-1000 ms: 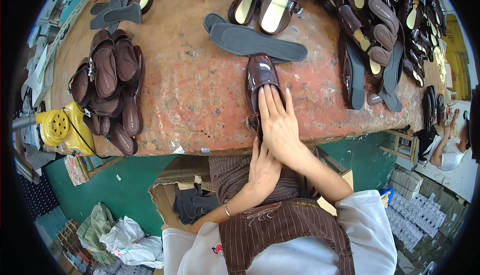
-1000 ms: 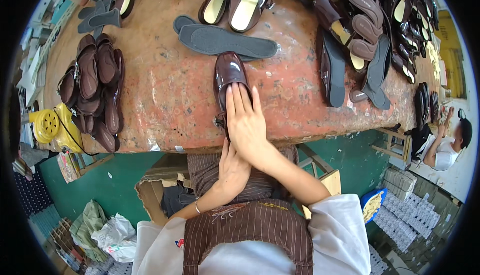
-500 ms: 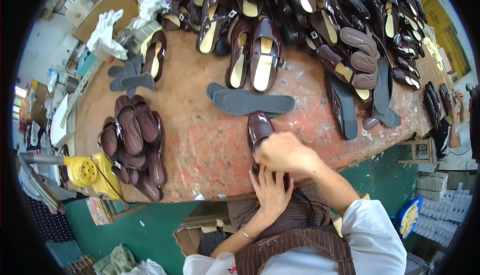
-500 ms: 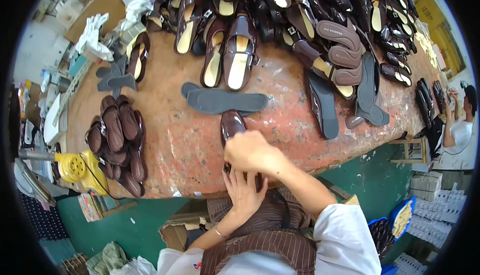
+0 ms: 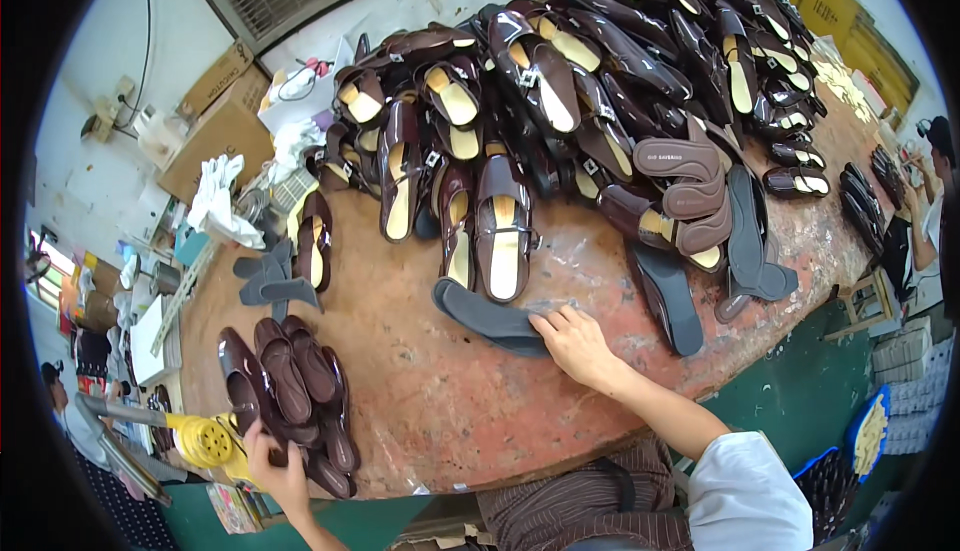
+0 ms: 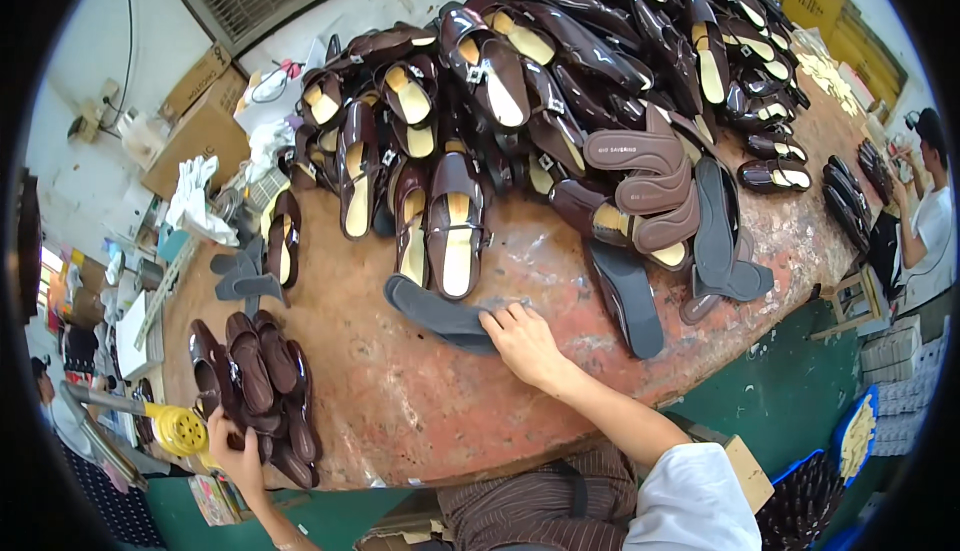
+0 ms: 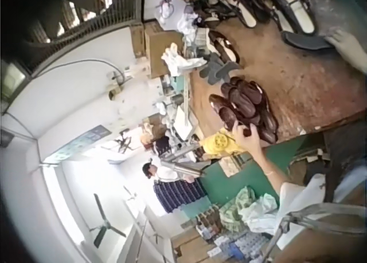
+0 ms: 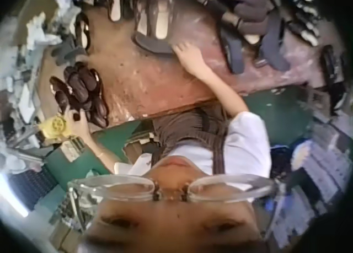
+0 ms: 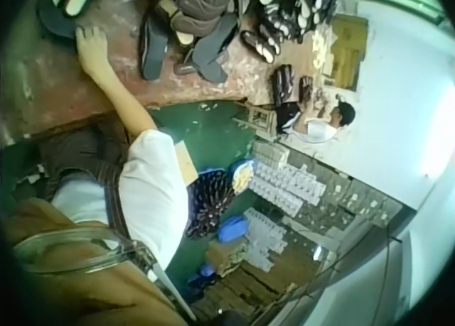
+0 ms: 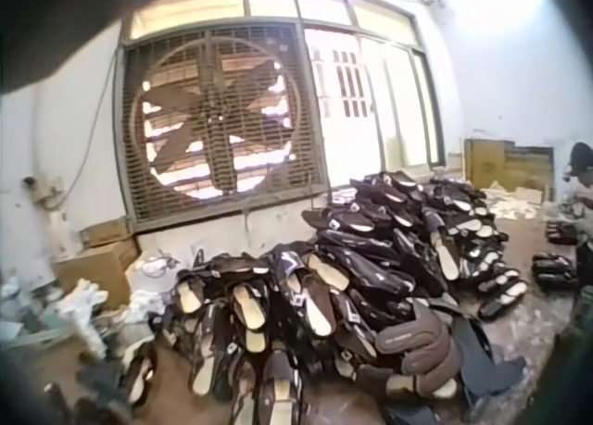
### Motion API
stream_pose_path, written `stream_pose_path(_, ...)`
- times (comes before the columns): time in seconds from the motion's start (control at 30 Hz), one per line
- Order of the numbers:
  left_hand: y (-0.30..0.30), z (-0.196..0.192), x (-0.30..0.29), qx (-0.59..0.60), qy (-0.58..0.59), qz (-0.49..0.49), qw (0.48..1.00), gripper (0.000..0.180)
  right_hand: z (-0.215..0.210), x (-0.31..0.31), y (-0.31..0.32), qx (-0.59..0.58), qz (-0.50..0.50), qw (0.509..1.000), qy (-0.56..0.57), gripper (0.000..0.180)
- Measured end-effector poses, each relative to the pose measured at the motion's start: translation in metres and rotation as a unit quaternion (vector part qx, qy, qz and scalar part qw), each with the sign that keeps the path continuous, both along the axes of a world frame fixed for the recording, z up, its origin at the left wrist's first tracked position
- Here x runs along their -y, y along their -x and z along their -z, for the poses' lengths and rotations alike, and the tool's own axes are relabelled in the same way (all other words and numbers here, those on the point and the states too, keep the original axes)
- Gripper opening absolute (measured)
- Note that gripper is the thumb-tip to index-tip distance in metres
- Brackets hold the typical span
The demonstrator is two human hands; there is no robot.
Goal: The person inserts insoles into shoes, presses them into place inside each shoe by hand, and fastens the buckles on the shoe straps.
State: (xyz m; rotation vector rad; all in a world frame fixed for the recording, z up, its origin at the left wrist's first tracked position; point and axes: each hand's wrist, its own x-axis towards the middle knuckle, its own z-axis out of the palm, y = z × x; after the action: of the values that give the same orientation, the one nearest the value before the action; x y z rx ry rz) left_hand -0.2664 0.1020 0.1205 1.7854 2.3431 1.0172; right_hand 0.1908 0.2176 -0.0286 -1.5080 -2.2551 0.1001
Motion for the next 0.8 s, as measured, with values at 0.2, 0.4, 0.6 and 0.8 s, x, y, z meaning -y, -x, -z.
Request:
stream_pose_path(0.2, -0.079, -0.005, -0.115, -0.279, -0.059, -0.051, 0.957, 0.027, -0.051, -0.005, -0.045, -0.387, 0.037, 0.914, -0.119, 0.055)
stream_pose_path(0.4, -0.326, -0.009, -0.299, -0.068, -0.073, 0.324, 0.941, 0.078, -0.117, 0.043, -0.107, -0.443, 0.018, 0.886, 0.136, 0.074)
stream_pose_path(0.6, -0.416, 0.017, -0.406, 0.093, -0.057, 0.181, 0.977, 0.067, -0.118, 0.09, -0.117, -0.521, -0.049, 0.834, 0.173, 0.047)
stream_pose_path(0.8, -0.327, 0.016, -0.297, 0.188, -0.064, 0.363, 0.911, 0.027, -0.079, 0.112, -0.115, -0.754, 0.119, 0.628, 0.151, 0.055)
